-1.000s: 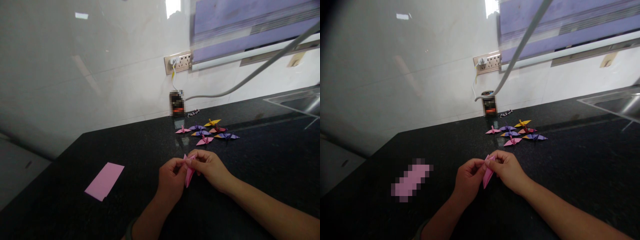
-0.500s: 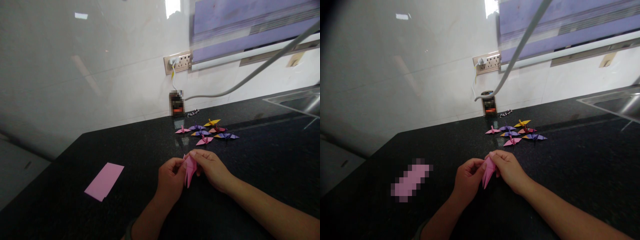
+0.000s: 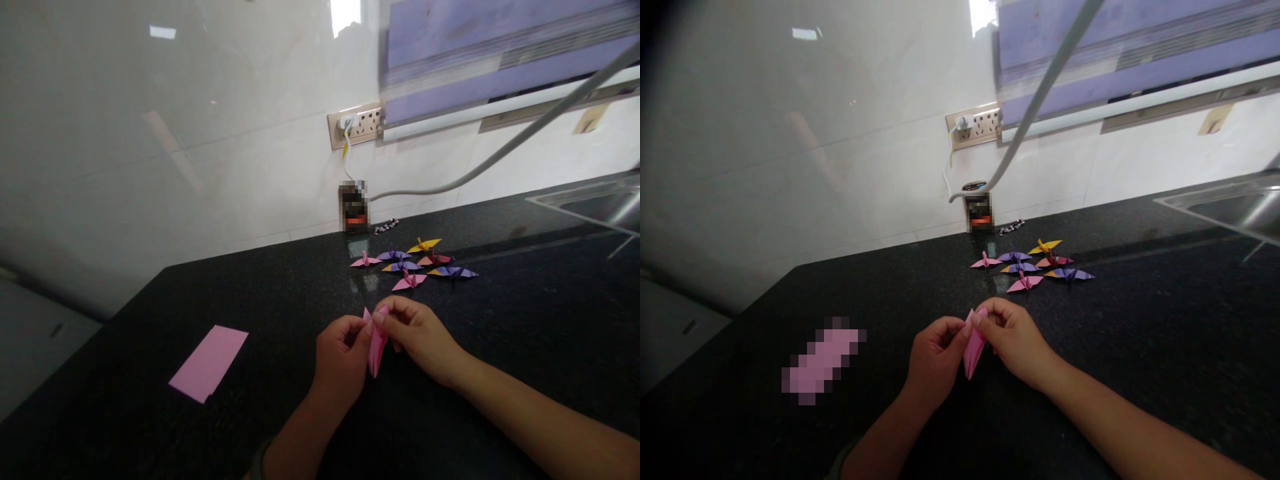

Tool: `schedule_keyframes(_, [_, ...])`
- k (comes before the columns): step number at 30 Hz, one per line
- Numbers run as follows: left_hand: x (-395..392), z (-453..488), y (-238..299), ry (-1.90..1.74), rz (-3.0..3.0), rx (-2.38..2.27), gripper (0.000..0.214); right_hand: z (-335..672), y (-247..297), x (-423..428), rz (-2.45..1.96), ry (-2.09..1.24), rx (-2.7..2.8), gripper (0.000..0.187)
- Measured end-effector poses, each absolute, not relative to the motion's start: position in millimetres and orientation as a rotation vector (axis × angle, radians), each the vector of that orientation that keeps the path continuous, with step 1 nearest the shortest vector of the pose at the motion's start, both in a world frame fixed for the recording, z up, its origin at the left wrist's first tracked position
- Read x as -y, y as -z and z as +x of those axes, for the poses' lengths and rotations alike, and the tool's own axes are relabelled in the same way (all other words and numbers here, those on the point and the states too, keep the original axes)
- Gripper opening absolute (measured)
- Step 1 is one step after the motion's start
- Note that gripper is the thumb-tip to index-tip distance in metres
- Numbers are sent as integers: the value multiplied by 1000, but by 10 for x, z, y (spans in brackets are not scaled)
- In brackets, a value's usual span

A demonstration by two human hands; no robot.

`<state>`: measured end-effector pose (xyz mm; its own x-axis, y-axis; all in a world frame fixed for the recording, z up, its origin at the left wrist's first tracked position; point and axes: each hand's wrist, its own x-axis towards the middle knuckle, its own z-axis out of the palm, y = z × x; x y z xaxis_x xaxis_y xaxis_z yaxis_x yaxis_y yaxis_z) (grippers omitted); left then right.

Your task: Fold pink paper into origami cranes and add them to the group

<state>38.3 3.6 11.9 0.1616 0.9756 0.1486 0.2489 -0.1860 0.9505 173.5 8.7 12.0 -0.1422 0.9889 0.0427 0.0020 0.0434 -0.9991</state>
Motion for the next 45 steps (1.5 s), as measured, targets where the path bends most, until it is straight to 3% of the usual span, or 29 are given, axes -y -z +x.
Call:
schedule_keyframes(7, [-16, 380, -128, -1066, 1581, -1220, 21, 1733, -127, -81, -1144, -1232, 1306, 25])
schedule_keyframes(12, [-33, 390, -138, -1080, 1505, -1216, 19, 1743, -130, -107, -996, -1441, 1107, 37])
schedule_keyframes(16, [-69, 392, -144, -1112, 1346, -1183, 19, 1751, -131, -112, -937, -1506, 1088, 31])
schedule_keyframes(28, [-49, 426, -98, -1058, 1205, -1052, 19, 1725, -28, -73, -1170, -1184, 1293, 18])
schedule_keyframes(37, [-18, 449, -145, -978, 1027, -947, 19, 1736, -56, -37, -1197, -744, 1446, 16])
schedule_keyframes(45, [-67, 386, -108, -1074, 915, -866, 15, 1709, -60, -70, -1113, -1231, 1237, 25])
